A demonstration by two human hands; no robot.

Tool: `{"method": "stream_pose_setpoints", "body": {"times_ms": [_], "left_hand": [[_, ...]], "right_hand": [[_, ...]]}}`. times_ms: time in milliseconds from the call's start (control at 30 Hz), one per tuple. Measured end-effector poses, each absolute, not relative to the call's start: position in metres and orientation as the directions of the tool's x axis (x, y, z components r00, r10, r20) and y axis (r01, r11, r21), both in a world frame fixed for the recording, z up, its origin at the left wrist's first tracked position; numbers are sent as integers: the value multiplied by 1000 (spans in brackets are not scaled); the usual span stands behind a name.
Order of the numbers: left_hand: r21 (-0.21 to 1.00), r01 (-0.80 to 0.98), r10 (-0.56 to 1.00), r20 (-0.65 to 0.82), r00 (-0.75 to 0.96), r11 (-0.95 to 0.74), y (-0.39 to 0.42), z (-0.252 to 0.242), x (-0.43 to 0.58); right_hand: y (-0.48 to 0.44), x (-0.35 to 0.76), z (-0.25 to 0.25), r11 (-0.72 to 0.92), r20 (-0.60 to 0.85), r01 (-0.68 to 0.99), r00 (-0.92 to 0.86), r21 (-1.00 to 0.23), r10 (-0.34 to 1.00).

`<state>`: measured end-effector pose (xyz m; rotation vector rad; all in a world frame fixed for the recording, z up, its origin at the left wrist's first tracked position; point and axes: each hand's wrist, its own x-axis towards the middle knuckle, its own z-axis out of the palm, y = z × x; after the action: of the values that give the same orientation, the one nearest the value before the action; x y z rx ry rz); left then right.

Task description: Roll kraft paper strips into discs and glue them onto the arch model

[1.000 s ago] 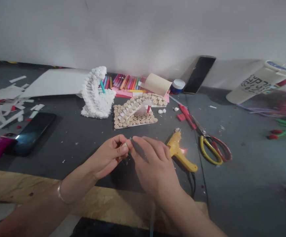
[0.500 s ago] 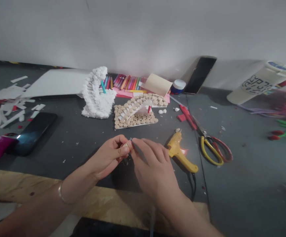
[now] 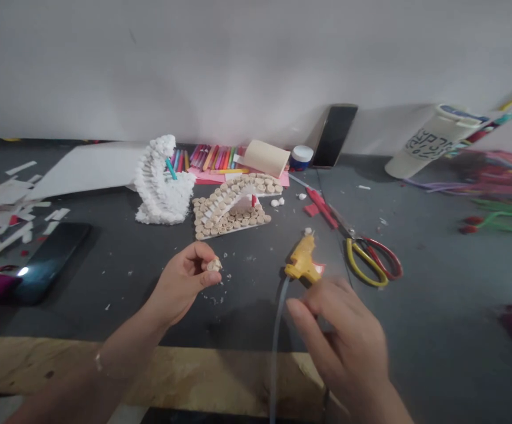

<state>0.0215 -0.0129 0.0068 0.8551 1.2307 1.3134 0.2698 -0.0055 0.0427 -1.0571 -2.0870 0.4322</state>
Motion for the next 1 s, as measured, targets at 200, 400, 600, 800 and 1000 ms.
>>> {"method": "stream_pose_setpoints", "body": {"times_ms": [200,400,600,800,1000], "left_hand": [[981,162,971,139,-193,-108,-17,5,25],[844,455,929,359,-85,-285,-18,3,28],[779,589,945,319,-77,-215,-19,0,31],[963,269,985,57,-161,-12,-15,0,29],[857,-460,953,-295,-72,231,-10,8,23]], "right_hand": [[18,232,31,567,396,543,-408,-619,823],[16,219,22,514,358,497,-379,-698,853],[18,213,6,633,449,441,-456,-636,768],[23,218,9,656,531,508,-389,-559,753],[31,282,16,533,406,783,-394,-322,824]]}}
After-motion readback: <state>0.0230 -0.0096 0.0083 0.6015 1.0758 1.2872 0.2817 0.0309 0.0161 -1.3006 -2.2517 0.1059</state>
